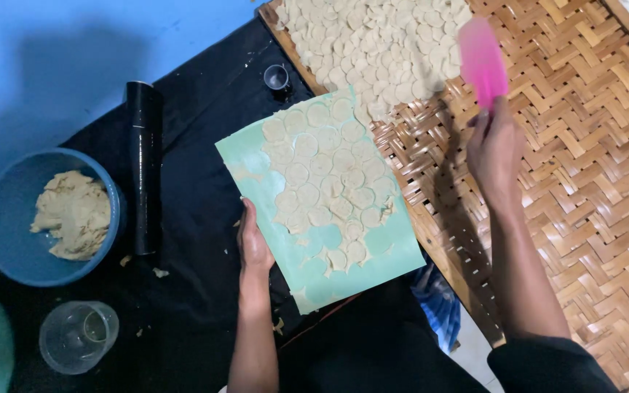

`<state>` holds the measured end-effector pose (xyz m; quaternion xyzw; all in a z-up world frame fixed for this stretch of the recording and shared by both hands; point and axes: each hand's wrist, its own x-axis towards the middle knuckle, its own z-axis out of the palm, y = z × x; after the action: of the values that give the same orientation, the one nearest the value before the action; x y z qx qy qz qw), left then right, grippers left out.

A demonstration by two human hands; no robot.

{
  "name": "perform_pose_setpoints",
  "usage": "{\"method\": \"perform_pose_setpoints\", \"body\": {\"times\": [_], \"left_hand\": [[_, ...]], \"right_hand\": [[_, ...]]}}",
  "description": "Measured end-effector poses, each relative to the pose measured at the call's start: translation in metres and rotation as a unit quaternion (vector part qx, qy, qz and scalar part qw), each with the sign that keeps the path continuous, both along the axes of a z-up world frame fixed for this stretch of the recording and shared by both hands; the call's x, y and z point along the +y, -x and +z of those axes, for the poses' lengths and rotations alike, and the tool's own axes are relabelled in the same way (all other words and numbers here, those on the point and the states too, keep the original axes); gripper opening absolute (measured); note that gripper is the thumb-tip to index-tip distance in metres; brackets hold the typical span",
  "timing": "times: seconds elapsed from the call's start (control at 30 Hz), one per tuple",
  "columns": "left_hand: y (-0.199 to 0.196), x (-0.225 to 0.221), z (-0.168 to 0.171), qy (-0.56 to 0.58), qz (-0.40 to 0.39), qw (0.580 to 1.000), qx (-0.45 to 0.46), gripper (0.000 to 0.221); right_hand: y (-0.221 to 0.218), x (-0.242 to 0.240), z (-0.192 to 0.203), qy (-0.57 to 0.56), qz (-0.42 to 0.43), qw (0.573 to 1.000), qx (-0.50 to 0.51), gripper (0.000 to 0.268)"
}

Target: Scraping small circular dough pieces from a sheet and placing them onto a woven drying mat.

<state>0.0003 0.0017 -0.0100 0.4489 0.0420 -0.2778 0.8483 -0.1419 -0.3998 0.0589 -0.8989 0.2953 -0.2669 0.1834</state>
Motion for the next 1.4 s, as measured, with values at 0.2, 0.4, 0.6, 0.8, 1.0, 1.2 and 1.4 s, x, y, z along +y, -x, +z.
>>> {"method": "perform_pose_setpoints", "body": {"times": [0.2,0.4,0.6,0.8,1.0,1.2,1.4], "left_hand": [[-0.001,0.0,-0.011,-0.017,0.018,1.0,0.014,0.071],[0.001,0.002,-0.011,0.009,0.013,1.0,-0.003,0.071],[-0.001,0.002,-0.012,0.007,0.008,1.0,-0.011,0.071],[-0.002,0.001,-0.013,-0.006,0.013,1.0,0.007,0.069],[-0.001,0.001,-0.013,-0.008,0.02,1.0,0.001,0.07],[-0.002,0.002,-0.013,-0.016,0.014,1.0,0.016,0.07],[-0.003,0.002,-0.021,-0.016,0.019,0.999,0.021,0.07]], "right_hand": [[-0.022,0.137,0.052,-0.209,0.138,0.967,0.054,0.02],[-0.044,0.174,0.035,-0.166,0.196,0.966,0.037,0.021],[-0.049,0.178,0.032,-0.152,0.178,0.965,0.115,0.02],[-0.042,0.186,0.046,-0.119,0.179,0.971,0.108,0.03],[-0.039,0.189,0.065,-0.101,0.141,0.977,0.127,0.029],[-0.045,0.189,0.047,-0.072,0.159,0.982,0.065,0.031],[-0.06,0.189,0.034,-0.106,0.147,0.98,0.085,0.031]]}}
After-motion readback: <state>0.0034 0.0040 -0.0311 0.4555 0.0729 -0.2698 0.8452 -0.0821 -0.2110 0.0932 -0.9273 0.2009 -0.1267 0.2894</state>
